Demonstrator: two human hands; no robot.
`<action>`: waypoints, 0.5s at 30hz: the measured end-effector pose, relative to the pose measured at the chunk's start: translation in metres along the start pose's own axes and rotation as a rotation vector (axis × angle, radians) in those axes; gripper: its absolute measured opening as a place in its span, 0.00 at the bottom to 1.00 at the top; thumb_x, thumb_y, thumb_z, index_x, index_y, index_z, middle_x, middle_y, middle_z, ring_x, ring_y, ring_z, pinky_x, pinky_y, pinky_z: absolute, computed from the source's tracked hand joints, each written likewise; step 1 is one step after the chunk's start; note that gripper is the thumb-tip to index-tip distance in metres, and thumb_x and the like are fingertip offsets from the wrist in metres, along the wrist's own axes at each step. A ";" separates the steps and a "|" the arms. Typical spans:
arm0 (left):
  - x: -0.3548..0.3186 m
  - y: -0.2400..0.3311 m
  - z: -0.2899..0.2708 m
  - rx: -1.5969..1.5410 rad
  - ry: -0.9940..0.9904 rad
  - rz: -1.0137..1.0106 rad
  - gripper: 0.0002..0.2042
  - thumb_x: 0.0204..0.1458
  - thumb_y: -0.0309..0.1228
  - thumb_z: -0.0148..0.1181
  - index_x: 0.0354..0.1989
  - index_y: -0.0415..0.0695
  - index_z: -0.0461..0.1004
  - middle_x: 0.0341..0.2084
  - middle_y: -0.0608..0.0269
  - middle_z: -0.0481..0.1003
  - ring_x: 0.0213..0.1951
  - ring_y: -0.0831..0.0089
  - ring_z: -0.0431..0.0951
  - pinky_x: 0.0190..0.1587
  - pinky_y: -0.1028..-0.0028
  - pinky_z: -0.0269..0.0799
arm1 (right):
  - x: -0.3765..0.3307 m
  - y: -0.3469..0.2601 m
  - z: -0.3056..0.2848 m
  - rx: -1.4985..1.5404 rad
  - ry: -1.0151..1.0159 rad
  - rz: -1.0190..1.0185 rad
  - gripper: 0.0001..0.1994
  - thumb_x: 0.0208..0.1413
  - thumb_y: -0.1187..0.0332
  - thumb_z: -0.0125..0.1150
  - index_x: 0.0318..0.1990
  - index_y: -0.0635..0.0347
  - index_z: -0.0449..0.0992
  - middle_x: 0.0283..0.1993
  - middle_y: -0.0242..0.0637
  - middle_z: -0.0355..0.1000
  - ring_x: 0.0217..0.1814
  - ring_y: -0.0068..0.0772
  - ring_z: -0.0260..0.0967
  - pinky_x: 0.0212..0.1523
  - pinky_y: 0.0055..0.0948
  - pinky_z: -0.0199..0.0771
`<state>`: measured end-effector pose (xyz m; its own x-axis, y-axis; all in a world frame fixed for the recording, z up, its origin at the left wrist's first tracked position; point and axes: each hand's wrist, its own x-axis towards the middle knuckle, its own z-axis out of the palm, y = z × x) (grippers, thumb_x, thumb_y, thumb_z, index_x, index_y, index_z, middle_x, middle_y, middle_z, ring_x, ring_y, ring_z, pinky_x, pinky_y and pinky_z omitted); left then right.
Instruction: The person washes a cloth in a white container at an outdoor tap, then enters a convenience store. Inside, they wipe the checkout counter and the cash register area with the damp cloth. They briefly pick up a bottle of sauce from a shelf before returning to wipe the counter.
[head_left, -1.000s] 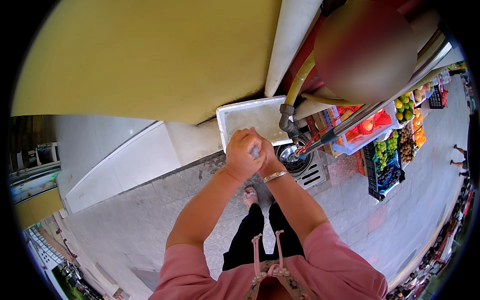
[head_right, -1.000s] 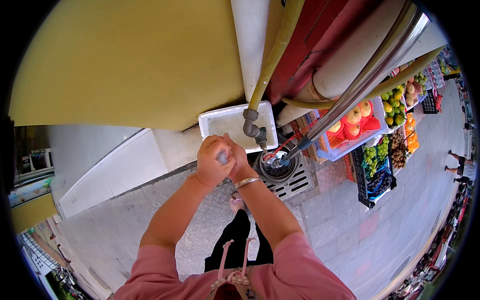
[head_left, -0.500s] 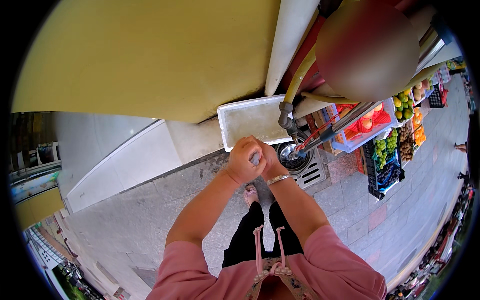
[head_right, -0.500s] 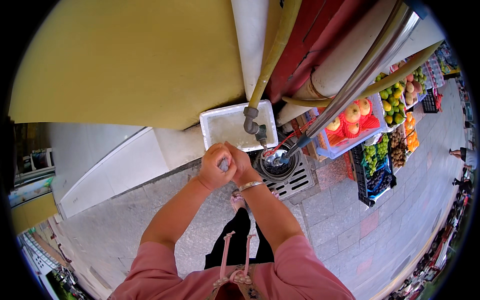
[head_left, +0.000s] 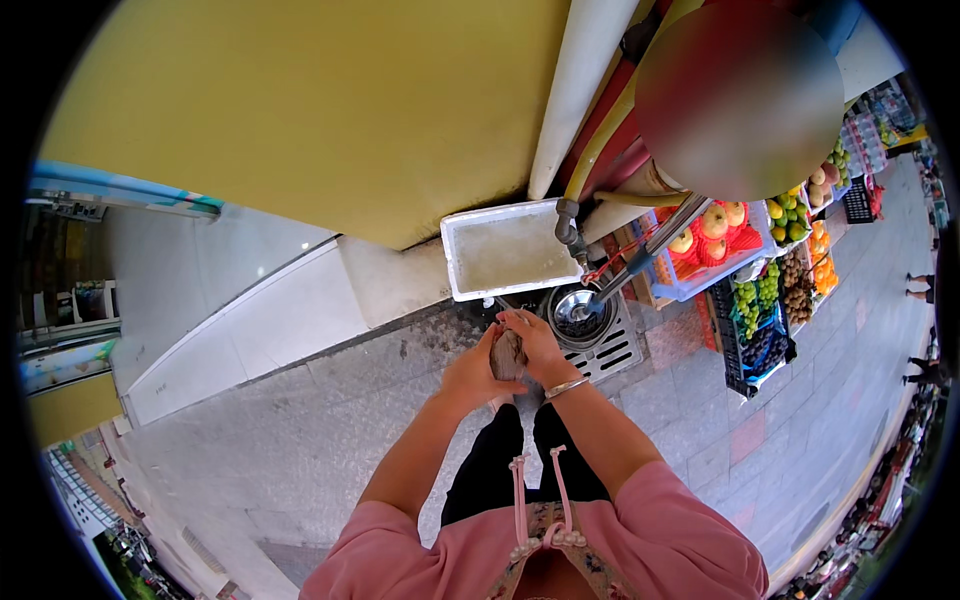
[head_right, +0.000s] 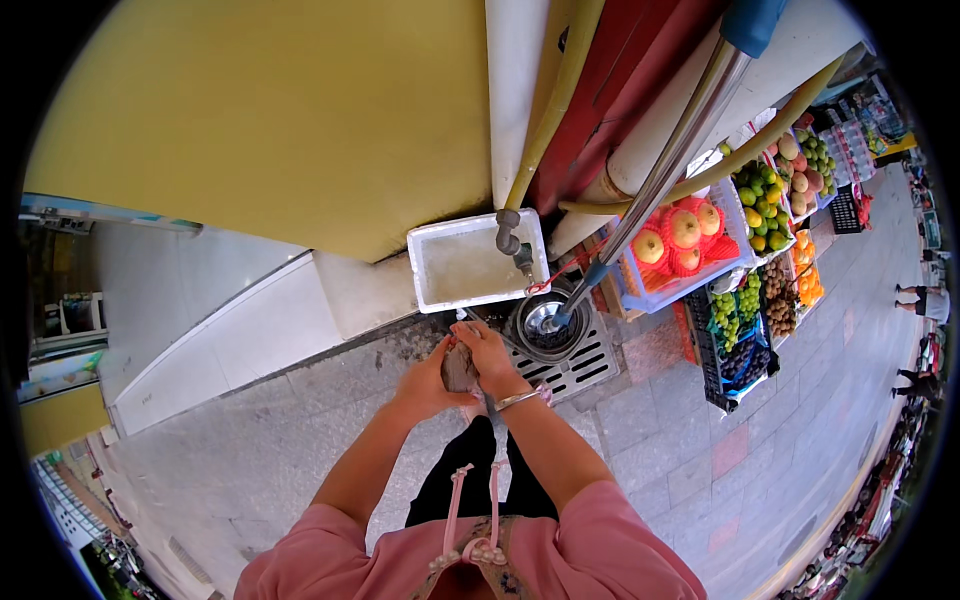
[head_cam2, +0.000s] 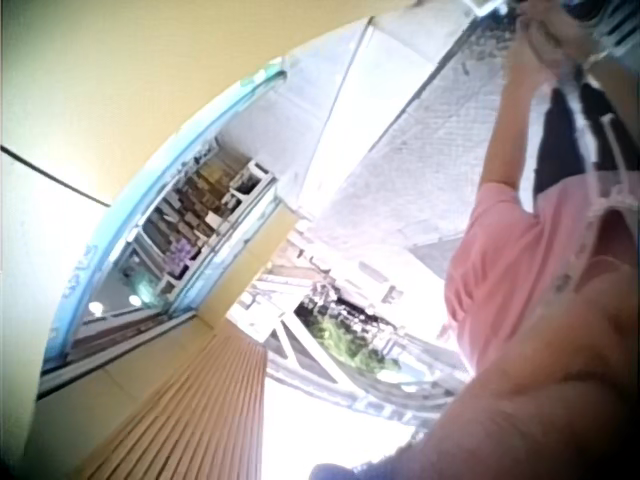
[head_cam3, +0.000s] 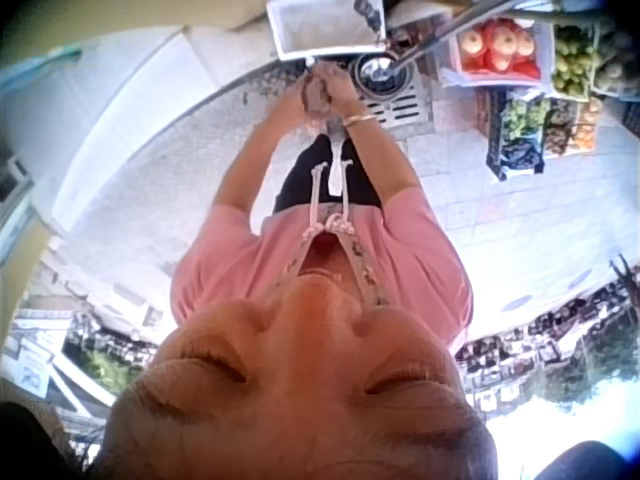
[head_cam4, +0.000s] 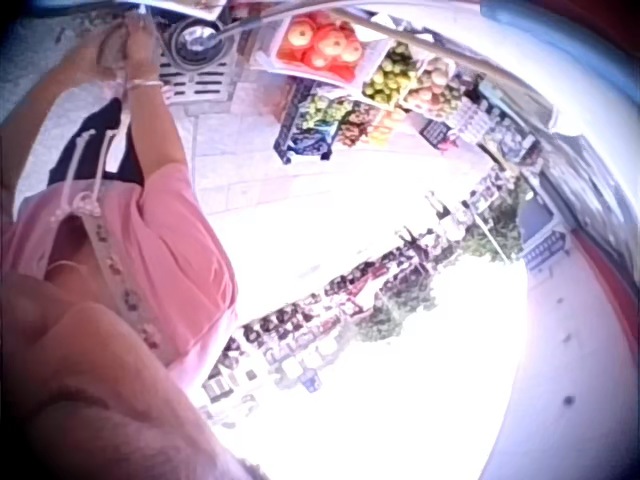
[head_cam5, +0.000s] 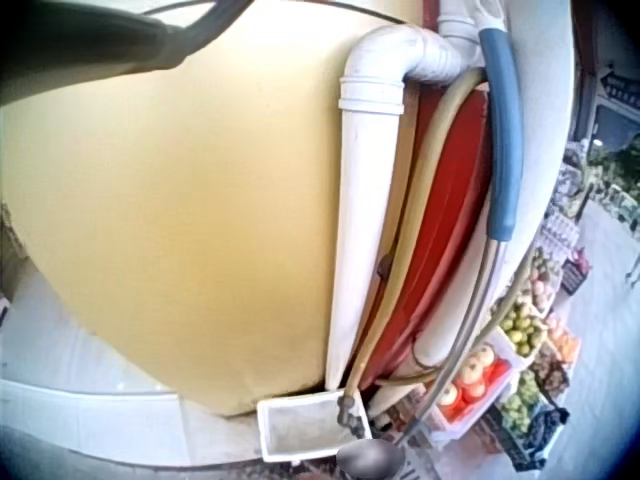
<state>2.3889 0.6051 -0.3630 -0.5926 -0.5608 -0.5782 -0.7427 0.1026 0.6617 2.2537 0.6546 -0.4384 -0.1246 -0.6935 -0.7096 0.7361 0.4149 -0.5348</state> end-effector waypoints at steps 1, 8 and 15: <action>-0.004 -0.001 0.002 0.067 -0.012 -0.046 0.41 0.31 0.45 0.75 0.56 0.42 0.64 0.47 0.52 0.74 0.48 0.60 0.75 0.49 0.67 0.69 | -0.005 0.003 0.005 -0.031 0.002 -0.038 0.18 0.57 0.61 0.58 0.50 0.64 0.69 0.41 0.35 0.70 0.40 0.25 0.69 0.44 0.27 0.70; -0.038 -0.075 0.038 -0.577 0.213 -0.279 0.37 0.35 0.47 0.72 0.51 0.37 0.66 0.42 0.52 0.75 0.44 0.63 0.76 0.45 0.68 0.70 | -0.030 -0.008 -0.012 -0.590 0.418 -0.579 0.28 0.54 0.62 0.64 0.57 0.70 0.62 0.49 0.44 0.67 0.43 0.27 0.70 0.42 0.25 0.72; -0.120 -0.126 0.027 -0.984 0.452 -0.549 0.34 0.39 0.44 0.71 0.52 0.39 0.65 0.44 0.58 0.71 0.45 0.70 0.71 0.46 0.69 0.68 | -0.076 -0.104 -0.009 -1.246 0.679 -1.004 0.18 0.46 0.59 0.67 0.42 0.57 0.73 0.32 0.35 0.71 0.28 0.32 0.71 0.31 0.30 0.69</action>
<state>2.5454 0.6815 -0.3901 0.0347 -0.5900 -0.8067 -0.1899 -0.7964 0.5742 2.1807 0.6693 -0.3332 -0.6488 -0.7293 0.2172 -0.6670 0.4077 -0.6236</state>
